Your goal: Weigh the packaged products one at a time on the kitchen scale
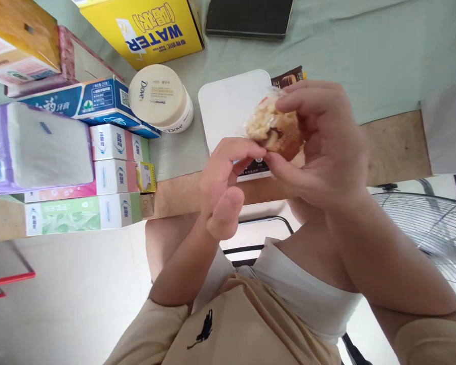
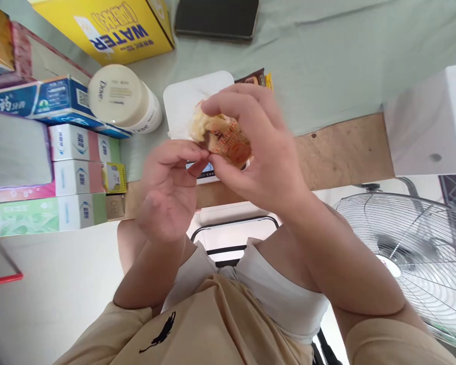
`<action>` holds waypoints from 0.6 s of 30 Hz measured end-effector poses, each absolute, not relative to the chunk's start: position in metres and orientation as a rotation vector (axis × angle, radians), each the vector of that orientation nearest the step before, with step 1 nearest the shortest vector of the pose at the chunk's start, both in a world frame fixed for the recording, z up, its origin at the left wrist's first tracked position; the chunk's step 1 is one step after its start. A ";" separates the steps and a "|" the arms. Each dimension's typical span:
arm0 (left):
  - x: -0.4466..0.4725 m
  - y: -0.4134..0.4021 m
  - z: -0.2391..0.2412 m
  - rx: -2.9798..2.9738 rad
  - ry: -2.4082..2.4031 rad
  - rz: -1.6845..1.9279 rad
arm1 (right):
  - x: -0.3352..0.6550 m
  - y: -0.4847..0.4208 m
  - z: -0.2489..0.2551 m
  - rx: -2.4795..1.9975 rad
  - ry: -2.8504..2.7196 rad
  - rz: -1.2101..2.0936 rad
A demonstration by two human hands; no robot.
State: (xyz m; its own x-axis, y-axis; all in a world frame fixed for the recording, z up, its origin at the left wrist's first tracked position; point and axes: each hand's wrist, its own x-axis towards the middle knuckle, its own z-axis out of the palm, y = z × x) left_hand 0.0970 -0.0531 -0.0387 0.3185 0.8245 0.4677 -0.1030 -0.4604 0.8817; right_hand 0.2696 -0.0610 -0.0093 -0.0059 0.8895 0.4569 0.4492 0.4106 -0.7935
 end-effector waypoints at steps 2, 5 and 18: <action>0.099 -0.050 -0.037 1.690 0.586 1.260 | 0.283 -0.069 -0.004 -1.308 -1.610 0.530; 0.100 -0.046 -0.037 1.675 0.613 1.314 | 0.306 -0.082 -0.002 -1.602 -1.555 0.476; 0.111 -0.043 -0.027 1.456 0.690 1.435 | 0.317 -0.104 -0.010 -2.210 -1.750 0.294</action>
State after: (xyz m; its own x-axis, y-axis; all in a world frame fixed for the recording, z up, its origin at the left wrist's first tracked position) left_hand 0.1106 -0.0434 -0.0271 0.1539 0.8892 0.4308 -0.2188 -0.3945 0.8925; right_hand 0.3173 -0.1041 -0.0101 0.2342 0.9718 0.0287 0.9092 -0.2085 -0.3605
